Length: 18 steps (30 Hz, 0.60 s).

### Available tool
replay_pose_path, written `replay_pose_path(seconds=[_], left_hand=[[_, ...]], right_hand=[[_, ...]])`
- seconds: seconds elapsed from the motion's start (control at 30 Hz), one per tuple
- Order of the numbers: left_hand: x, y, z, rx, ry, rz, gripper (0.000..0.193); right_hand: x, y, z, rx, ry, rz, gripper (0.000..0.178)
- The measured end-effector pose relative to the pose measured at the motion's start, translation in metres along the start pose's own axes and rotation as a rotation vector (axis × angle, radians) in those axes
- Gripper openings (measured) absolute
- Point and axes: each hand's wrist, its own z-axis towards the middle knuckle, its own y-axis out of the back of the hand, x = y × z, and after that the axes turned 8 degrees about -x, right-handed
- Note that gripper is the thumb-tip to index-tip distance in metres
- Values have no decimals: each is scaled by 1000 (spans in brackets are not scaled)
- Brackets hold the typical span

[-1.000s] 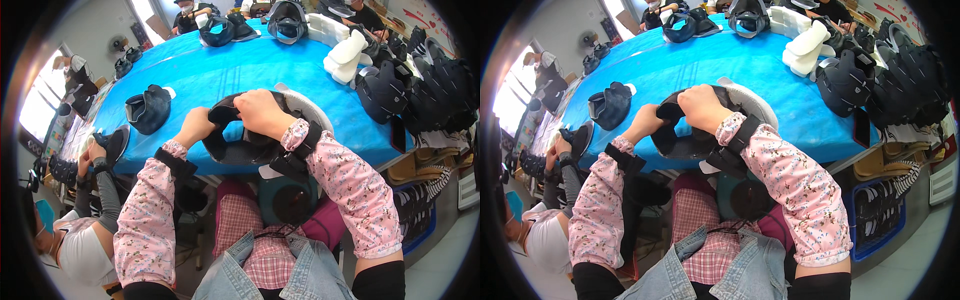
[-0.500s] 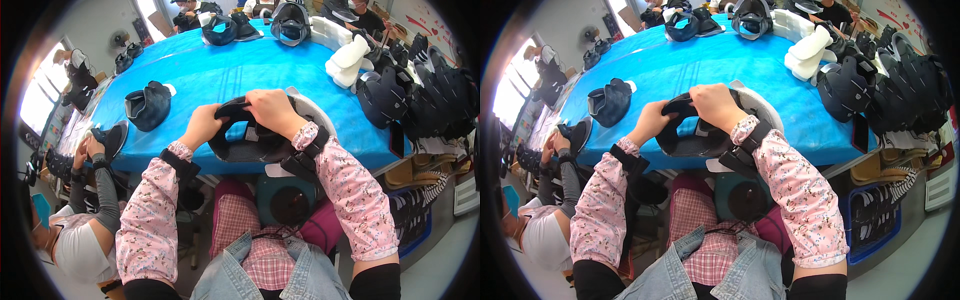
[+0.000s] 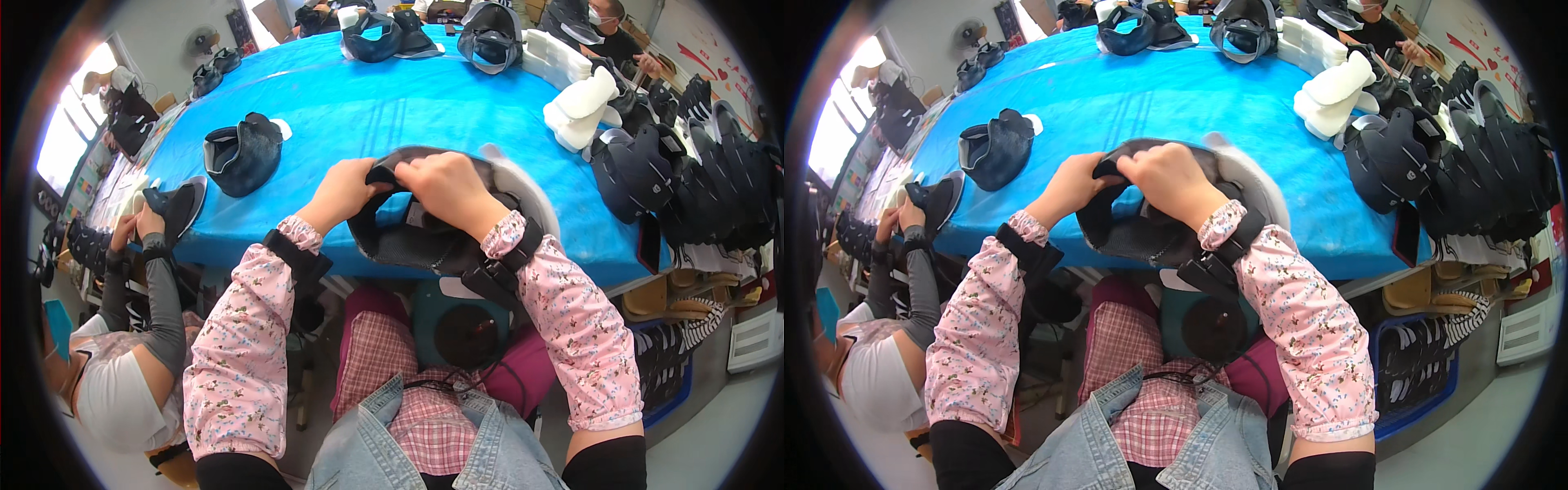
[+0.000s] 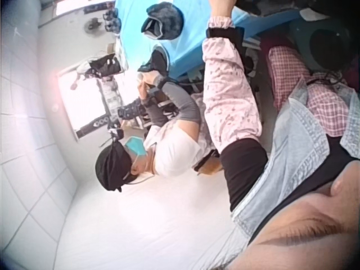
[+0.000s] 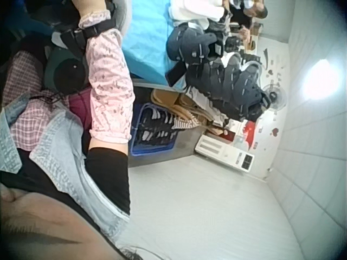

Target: Manually assembling the internal padding and outer components of a shoe or boot in a workshop environment.

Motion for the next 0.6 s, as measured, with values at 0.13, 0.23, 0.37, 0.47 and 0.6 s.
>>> replay_pose_path(seconds=[0.13,0.23,0.37,0.47,0.6], left_hand=[[-1,-1,-2,-28,8,-88,27],[0,-3,-3,49,52,-179,27],[0,-4,-5,42,16,-204,30],[0,-4,-4,23,-41,-185,35],[-8,5,-4,74,-81,-162,41]], right_hand=[[-4,2,-6,-127,32,34,8],[-6,2,-6,-185,-114,-3,14],[-7,-1,-6,-174,-197,49,20],[-9,-2,-4,-175,-253,45,19],[-11,-1,-2,-144,-259,52,25]])
